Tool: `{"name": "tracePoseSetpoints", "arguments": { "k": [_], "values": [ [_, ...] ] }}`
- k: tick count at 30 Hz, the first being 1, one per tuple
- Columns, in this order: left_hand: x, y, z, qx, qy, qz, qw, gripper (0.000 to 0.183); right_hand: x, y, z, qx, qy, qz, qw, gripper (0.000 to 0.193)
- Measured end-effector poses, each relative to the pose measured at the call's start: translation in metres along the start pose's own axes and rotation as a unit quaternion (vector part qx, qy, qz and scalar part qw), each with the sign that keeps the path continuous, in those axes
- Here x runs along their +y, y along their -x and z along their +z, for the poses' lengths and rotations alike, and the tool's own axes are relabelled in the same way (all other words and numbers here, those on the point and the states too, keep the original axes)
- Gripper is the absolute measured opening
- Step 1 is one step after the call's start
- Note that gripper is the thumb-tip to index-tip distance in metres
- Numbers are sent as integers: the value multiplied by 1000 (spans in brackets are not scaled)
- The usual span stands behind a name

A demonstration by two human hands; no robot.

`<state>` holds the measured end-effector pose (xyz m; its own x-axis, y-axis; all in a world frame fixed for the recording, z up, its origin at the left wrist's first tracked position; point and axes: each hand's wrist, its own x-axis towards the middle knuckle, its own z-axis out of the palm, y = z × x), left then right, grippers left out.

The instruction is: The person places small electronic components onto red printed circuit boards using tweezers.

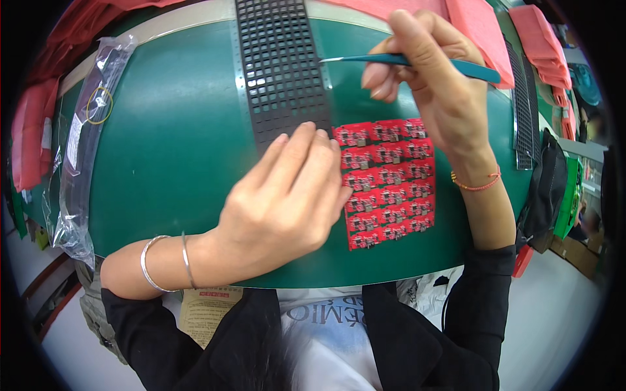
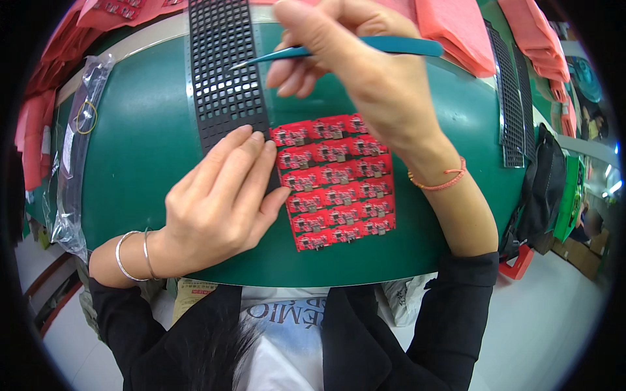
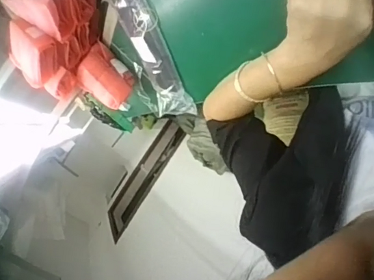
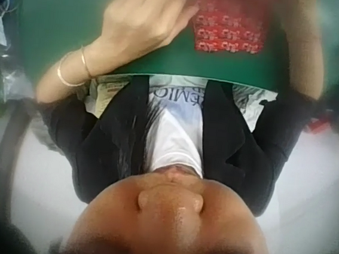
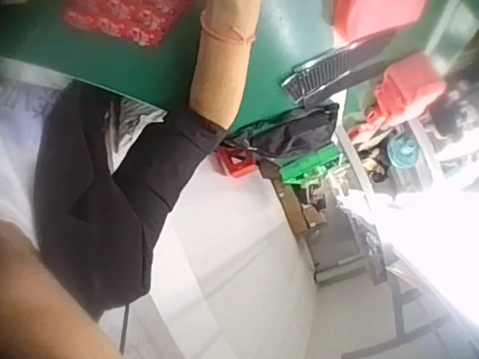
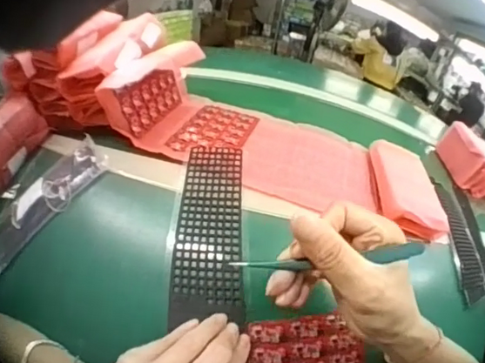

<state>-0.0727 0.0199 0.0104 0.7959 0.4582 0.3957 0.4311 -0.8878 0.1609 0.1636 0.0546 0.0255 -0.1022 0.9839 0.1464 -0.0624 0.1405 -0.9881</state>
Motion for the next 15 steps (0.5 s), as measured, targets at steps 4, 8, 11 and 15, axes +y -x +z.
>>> {"name": "tracePoseSetpoints", "arguments": {
  "k": [4, 8, 11, 15],
  "values": [
    [1, -6, -4, 17, 55, 8, 998, 51, -15, 38, -35, 35, 60, 31, 997, 28],
    [29, -28, -2, 7, 115, 62, 991, 48, -21, 92, -70, 42, 75, 92, 992, 26],
    [41, -41, 10, -3, 35, 92, 995, 49, -14, 109, -78, 67, 79, 110, 988, 24],
    [45, -46, 24, -39, 54, 80, 995, 49, -13, 114, -80, 79, 86, 131, 985, 24]
  ]
}}
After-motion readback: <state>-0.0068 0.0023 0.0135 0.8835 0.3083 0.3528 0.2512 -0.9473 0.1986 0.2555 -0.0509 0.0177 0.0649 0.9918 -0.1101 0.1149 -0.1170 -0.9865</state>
